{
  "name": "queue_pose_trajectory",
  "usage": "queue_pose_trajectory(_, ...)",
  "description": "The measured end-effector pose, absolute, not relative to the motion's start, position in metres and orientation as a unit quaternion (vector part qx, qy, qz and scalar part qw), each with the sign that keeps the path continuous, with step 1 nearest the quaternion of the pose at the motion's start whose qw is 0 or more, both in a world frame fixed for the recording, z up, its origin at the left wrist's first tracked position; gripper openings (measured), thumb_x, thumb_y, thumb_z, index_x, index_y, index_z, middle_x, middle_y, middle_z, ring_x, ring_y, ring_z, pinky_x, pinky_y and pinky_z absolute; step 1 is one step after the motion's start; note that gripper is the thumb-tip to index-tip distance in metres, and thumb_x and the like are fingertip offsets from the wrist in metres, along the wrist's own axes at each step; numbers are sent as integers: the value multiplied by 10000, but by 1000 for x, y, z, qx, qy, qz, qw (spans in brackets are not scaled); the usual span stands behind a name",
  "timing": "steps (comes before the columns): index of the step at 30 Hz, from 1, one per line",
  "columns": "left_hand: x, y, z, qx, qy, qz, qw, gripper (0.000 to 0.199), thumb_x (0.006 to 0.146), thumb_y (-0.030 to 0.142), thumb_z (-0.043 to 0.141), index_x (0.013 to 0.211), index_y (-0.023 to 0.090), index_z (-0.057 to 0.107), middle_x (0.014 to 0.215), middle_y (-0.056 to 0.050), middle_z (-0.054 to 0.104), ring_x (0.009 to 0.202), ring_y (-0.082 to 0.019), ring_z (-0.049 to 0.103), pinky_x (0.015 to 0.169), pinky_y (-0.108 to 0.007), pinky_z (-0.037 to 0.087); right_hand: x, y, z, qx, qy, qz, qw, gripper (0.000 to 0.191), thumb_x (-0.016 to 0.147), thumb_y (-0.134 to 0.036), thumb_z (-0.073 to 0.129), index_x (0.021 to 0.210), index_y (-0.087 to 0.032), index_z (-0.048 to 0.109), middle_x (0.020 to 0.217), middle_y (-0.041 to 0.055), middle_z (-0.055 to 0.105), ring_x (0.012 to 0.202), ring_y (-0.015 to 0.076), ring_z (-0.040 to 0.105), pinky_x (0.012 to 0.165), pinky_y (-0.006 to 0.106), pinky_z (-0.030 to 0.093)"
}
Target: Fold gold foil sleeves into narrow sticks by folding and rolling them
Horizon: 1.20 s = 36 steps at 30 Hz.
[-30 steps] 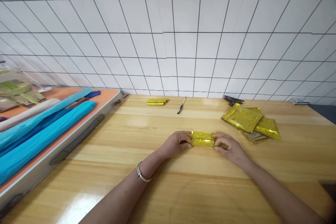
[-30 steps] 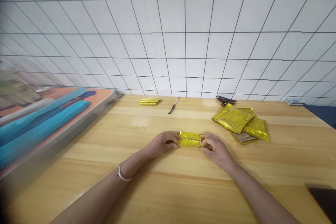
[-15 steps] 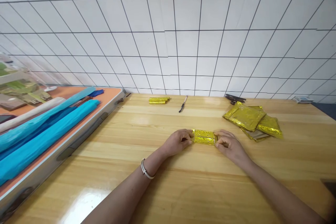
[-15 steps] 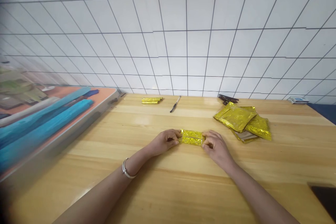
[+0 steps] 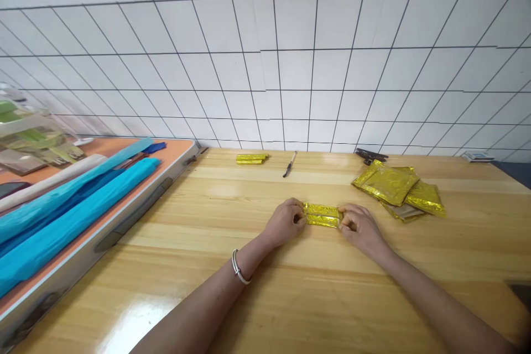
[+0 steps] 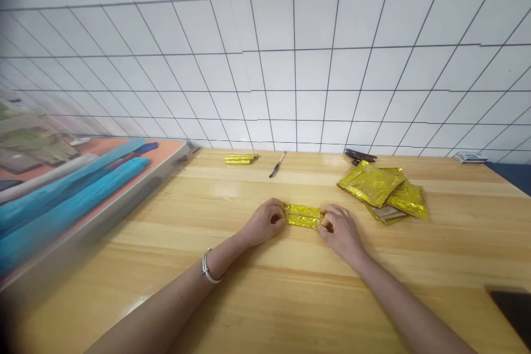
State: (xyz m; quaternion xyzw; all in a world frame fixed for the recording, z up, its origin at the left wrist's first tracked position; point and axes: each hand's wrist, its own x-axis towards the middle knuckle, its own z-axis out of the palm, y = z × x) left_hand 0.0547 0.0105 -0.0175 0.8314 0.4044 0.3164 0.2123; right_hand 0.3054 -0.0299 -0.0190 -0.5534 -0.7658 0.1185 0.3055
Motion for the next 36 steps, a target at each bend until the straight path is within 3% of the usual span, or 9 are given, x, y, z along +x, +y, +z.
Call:
queue_pose_trajectory(9,58,15,-20,827,448,283,187,97,677,123,561,593,169,555,875,-34,561,813,-154,539,737,-276,462,306,-23,-26,-574,-763,95,283,76,634,-211,596,560,-221,580,1004,28,633,941,223,546,830,397,396)
queue_pose_trajectory(16,55,14,-18,828,448,280,186,35,689,155,583,707,179,567,828,-25,541,793,-156,516,717,-273,441,310,-18,-26,-577,-764,104,267,64,624,-228,613,561,-227,603,992,22,638,934,223,542,822,394,399)
queue_pose_trajectory(31,55,9,-18,837,422,286,197,177,700,49,521,750,193,610,862,-21,568,861,-161,507,792,-281,391,316,-21,-26,-561,-763,145,287,49,680,-261,619,708,-223,605,1014,38,616,968,227,523,861,385,358)
queue_pose_trajectory(36,57,0,-11,877,373,258,158,210,781,47,485,843,196,621,860,-32,585,851,-159,509,759,-274,381,314,-24,-24,-555,-767,145,289,66,688,-236,603,747,-236,632,996,35,612,967,228,514,859,390,361)
